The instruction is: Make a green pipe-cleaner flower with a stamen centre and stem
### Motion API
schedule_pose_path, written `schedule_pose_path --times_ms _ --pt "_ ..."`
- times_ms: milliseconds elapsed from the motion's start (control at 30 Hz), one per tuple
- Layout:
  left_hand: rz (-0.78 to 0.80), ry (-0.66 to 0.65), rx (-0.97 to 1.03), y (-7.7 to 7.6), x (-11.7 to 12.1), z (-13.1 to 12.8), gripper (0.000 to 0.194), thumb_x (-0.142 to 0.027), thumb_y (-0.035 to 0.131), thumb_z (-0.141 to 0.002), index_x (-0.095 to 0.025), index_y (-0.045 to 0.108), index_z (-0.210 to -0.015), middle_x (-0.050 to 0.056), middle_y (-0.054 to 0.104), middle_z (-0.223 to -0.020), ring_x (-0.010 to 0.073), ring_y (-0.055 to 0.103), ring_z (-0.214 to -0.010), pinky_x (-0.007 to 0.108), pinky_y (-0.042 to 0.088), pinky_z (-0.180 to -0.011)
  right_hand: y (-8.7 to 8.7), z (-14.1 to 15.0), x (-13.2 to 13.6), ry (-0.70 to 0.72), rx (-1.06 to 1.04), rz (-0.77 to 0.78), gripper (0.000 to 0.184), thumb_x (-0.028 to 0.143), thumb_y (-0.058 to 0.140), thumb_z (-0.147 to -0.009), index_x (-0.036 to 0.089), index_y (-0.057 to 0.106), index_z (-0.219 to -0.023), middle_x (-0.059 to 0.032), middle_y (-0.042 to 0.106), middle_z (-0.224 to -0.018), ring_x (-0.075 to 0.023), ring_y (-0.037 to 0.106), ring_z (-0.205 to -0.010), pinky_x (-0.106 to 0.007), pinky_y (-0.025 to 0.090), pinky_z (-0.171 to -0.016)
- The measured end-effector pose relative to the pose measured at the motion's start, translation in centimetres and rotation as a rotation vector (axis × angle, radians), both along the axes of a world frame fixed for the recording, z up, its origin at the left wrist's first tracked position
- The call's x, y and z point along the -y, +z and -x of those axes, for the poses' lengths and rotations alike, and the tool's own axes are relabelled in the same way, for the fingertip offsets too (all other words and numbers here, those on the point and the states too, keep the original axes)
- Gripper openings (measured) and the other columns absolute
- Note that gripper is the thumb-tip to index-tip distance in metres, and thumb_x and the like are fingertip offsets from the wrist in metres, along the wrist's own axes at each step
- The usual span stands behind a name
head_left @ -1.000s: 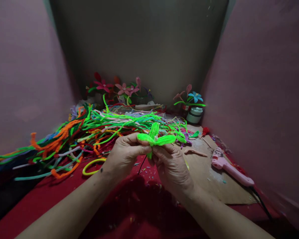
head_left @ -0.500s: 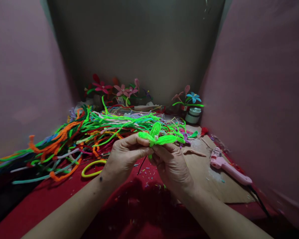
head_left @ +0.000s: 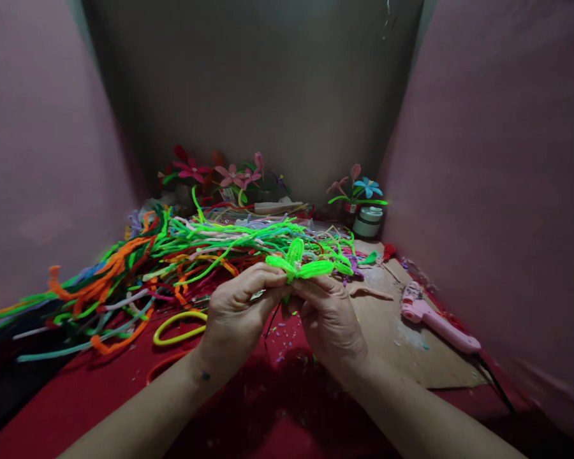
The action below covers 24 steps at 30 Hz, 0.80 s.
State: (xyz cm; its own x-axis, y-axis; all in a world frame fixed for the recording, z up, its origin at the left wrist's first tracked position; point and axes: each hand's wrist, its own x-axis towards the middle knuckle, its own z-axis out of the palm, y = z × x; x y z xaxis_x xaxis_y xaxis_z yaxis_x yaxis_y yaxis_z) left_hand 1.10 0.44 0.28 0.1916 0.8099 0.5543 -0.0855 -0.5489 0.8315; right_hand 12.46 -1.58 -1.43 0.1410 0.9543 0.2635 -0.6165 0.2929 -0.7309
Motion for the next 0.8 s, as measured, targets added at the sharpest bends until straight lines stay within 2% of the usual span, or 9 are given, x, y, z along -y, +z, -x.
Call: schedule_pose_path --times_ms 133,233,400,567,667,800 --pt "-0.119 0.030 -0.151 -0.2 0.1 0.1 0.007 -0.014 0.062 -0.074 -0.019 0.068 -0.074 0.002 0.063 -0.075 0.0136 0.058 -0.069 0.024 0.047 -0.064 0.0 -0.2 0.1 -0.015 0.052 -0.014 0.010 0.012 0.064 -0.069 0.019 0.070 -0.066 0.0027 0.059 -0.053 -0.0105 0.050 -0.048 -0.024 0.040 -0.050" --pt "-0.179 0.054 -0.200 -0.3 0.2 0.0 0.008 -0.014 0.060 -0.077 -0.018 0.066 -0.074 0.003 0.062 -0.077 0.0145 0.058 -0.071 0.025 0.046 -0.065 -0.2 -0.1 0.2 -0.077 0.117 0.001 0.010 0.013 0.064 -0.070 0.020 0.071 -0.067 0.0034 0.057 -0.051 -0.0112 0.049 -0.051 -0.025 0.040 -0.054" --pt "-0.279 0.174 -0.251 -0.7 0.3 -0.1 0.007 -0.013 0.059 -0.076 -0.019 0.063 -0.075 0.002 0.062 -0.077 0.0139 0.057 -0.072 0.024 0.044 -0.066 -0.1 0.5 0.2 -0.107 0.089 -0.018 0.010 0.012 0.066 -0.068 0.021 0.071 -0.069 0.0022 0.065 -0.069 -0.0128 0.054 -0.066 -0.029 0.044 -0.071" --pt "-0.342 0.201 -0.268 -1.2 0.1 -0.3 0.011 -0.010 0.055 -0.078 -0.020 0.058 -0.078 0.001 0.059 -0.079 0.0136 0.055 -0.075 0.024 0.043 -0.070 0.7 0.9 0.5 -0.159 0.116 -0.061 0.016 0.012 0.061 -0.072 0.022 0.071 -0.076 0.0017 0.067 -0.077 -0.0147 0.058 -0.076 -0.031 0.044 -0.081" --pt "-0.284 0.164 -0.232 -1.1 0.0 -0.5 0.010 -0.011 0.054 -0.078 -0.020 0.058 -0.076 0.001 0.057 -0.077 0.0136 0.053 -0.073 0.024 0.042 -0.070 1.0 1.1 0.8 -0.217 0.191 -0.045 0.018 0.013 0.057 -0.076 0.022 0.071 -0.084 0.0010 0.068 -0.080 -0.0147 0.058 -0.078 -0.031 0.044 -0.082" --pt "-0.115 0.091 -0.154 -0.8 0.0 -0.6 0.007 -0.016 0.055 -0.079 -0.019 0.057 -0.073 0.000 0.055 -0.074 0.0125 0.050 -0.069 0.023 0.042 -0.067 0.8 0.9 1.0 -0.310 0.336 -0.035 0.020 0.014 0.055 -0.079 0.022 0.071 -0.089 0.0003 0.067 -0.086 -0.0145 0.057 -0.082 -0.031 0.042 -0.085"
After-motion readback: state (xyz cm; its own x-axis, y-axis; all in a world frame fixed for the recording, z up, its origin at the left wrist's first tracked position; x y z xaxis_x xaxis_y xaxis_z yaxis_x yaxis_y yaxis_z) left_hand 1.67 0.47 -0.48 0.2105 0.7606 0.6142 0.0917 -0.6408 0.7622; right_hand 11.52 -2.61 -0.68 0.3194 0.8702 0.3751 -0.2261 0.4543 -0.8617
